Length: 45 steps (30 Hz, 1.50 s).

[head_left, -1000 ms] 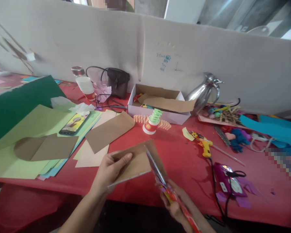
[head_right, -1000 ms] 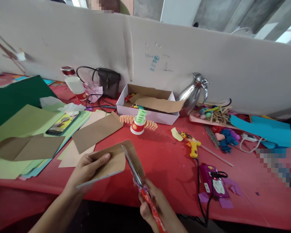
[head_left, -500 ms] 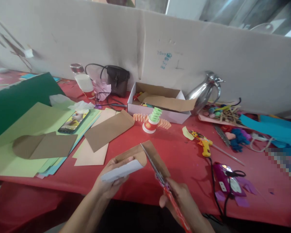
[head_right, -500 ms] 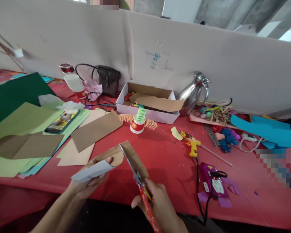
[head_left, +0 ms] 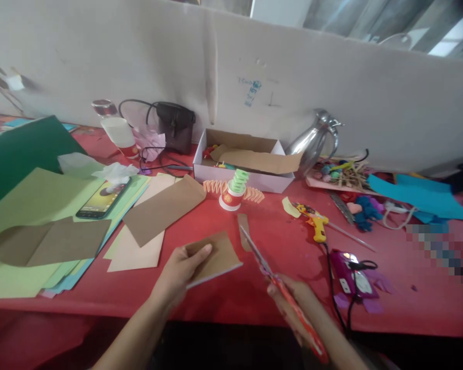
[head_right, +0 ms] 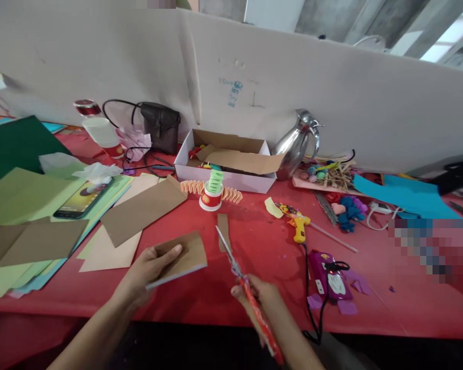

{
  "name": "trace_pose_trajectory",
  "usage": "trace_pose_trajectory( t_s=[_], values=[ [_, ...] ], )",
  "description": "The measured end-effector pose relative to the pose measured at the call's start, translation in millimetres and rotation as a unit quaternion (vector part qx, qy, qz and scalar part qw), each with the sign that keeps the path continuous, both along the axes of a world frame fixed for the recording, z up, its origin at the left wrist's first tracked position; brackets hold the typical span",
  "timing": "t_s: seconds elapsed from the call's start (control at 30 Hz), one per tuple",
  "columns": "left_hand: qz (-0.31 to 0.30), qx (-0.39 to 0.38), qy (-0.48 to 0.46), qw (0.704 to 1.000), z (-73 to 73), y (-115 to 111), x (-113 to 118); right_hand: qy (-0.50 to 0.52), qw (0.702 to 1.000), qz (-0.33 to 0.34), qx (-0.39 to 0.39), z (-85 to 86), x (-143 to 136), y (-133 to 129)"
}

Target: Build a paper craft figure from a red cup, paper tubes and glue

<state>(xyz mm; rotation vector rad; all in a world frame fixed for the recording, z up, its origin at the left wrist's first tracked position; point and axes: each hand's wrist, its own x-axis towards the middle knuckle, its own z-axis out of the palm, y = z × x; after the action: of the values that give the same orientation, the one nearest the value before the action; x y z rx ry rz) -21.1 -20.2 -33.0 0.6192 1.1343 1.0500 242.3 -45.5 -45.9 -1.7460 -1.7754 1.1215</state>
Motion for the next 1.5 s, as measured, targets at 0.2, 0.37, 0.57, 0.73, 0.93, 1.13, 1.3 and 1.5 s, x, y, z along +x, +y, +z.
trace_pose_trajectory(
  t_s=[0.2,0.37,0.57,0.73,0.93,1.13,1.3,1.5],
  values=[
    [0.004,0.092,0.113,0.989,3.8,4,-11,-0.292,0.951,0.02,0.095,4.9,42,31],
    [-0.003,0.108,0.097,0.989,4.4,4,-17,-0.345,0.905,0.016,0.246,10.6,31,30],
    [-0.014,0.105,0.08,0.991,4.3,-1,-10,0.134,0.966,0.113,0.19,29.9,-29,21],
    [-0.051,0.107,0.099,0.988,9.9,-7,-3,0.287,0.954,0.027,0.081,33.0,-63,29],
    [-0.079,0.174,0.103,0.976,10.0,-11,-5,0.353,0.936,0.006,0.007,37.2,-70,39],
    [-0.115,0.22,0.151,0.957,13.3,-9,-10,0.444,0.893,0.0,-0.078,40.9,-70,41],
    [-0.12,0.273,0.226,0.928,3.1,-10,-11,0.484,0.867,-0.016,-0.117,40.4,-67,41],
    [-0.124,0.291,0.24,0.918,11.4,-7,-13,0.394,0.919,-0.022,0.003,36.0,-65,40]
  ],
)
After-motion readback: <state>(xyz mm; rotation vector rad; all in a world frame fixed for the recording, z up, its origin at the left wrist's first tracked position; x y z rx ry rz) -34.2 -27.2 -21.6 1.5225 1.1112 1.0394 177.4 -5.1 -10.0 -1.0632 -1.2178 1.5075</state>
